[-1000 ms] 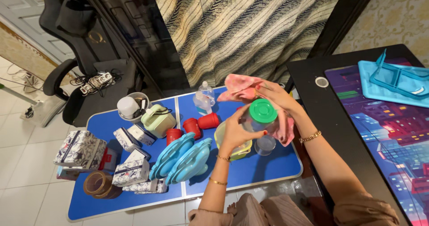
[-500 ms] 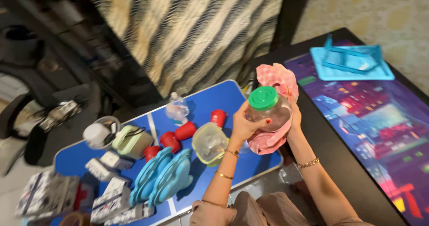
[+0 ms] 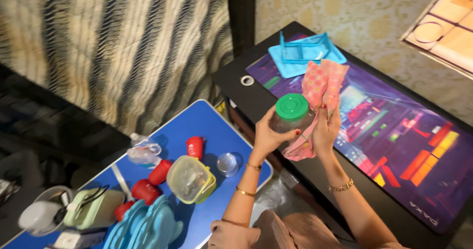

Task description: The person wipes glass jars with a cloth, places them in a cabinet, and سپس cleans a red cup.

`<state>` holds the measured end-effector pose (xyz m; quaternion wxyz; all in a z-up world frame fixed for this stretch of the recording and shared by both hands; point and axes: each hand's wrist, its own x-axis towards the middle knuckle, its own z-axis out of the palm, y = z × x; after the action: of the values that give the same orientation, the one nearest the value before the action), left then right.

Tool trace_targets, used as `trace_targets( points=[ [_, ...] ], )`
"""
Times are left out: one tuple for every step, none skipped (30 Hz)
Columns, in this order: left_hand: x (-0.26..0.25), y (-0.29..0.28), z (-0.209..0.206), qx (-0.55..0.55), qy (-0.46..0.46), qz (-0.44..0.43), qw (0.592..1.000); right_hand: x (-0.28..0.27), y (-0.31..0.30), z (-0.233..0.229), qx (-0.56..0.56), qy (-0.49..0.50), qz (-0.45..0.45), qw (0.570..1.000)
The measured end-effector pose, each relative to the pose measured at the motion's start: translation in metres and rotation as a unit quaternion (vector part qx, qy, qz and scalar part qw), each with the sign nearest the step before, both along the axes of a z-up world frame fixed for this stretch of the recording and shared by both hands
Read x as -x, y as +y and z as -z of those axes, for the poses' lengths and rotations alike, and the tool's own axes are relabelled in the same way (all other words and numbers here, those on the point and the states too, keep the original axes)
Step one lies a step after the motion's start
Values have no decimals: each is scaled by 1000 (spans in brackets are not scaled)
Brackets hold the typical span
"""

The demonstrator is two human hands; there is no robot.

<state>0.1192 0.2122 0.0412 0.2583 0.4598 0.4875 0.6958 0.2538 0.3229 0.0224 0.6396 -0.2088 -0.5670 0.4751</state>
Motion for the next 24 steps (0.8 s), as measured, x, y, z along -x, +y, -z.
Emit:
trace_targets(
  points=[
    [-4, 4, -3, 11, 32, 1, 999, -8, 4, -5, -15, -35, 21, 999],
    [-8, 8, -7, 22, 65, 1, 998, -15, 11, -7, 14, -56, 19, 998],
    [-11, 11, -10, 32, 98, 2, 995, -24, 20, -9, 43, -77, 15, 996],
    [-14, 13, -13, 33, 112, 12, 993, -33, 30, -8, 71, -98, 12, 993],
    [-15, 16, -16, 33, 128, 22, 991, -41, 40, -7, 75, -111, -7, 991],
    [-16, 20, -19, 33, 143, 31, 989, -48, 50, -6, 79, -125, -26, 989],
    [-18, 22, -20, 27, 142, 47, 988, -55, 57, -5, 83, -139, -43, 986],
    [-21, 24, -20, 21, 140, 63, 988, -62, 62, -7, 67, -139, -66, 986],
    [-23, 28, -20, 16, 139, 79, 987, -70, 67, -10, 50, -139, -90, 985],
    [-25, 31, -20, 14, 144, 83, 986, -75, 69, -12, 34, -139, -114, 983],
    [-28, 35, -20, 11, 149, 91, 985, -79, 67, -12, 37, -157, -87, 983],
    [-30, 38, -20, 9, 154, 98, 983, -84, 67, -11, 40, -174, -61, 982],
    [-33, 42, -21, 7, 156, 108, 982, -91, 69, -9, 43, -191, -33, 980],
    [-35, 45, -22, 5, 158, 118, 980, -98, 71, -3, 64, -191, -9, 979],
    [-37, 47, -21, 3, 159, 127, 979, -103, 71, 8, 85, -191, 15, 978],
    [-38, 51, -21, -1, 163, 134, 977, -110, 73, 22, 105, -190, 38, 975],
    [-41, 54, -21, -3, 167, 143, 976, -118, 75, 37, 102, -205, 69, 971],
    [-44, 58, -20, -6, 170, 151, 974, -129, 77, 53, 100, -220, 100, 965],
    [-46, 60, -19, 5, 162, 157, 974, -138, 76, 68, 97, -234, 130, 958],
    [-48, 60, -18, 15, 154, 163, 974, -147, 72, 83, 119, -264, 161, 943],
    [-51, 63, -17, 24, 148, 169, 974, -154, 68, 93, 140, -291, 193, 926],
    [-53, 65, -17, 22, 136, 181, 974, -160, 64, 99, 162, -318, 223, 907],
    [-56, 64, -15, 23, 123, 194, 973, -166, 57, 102, 112, -342, 239, 902],
    [-58, 65, -13, 23, 111, 206, 972, -169, 49, 101, 63, -366, 254, 893]
  ],
)
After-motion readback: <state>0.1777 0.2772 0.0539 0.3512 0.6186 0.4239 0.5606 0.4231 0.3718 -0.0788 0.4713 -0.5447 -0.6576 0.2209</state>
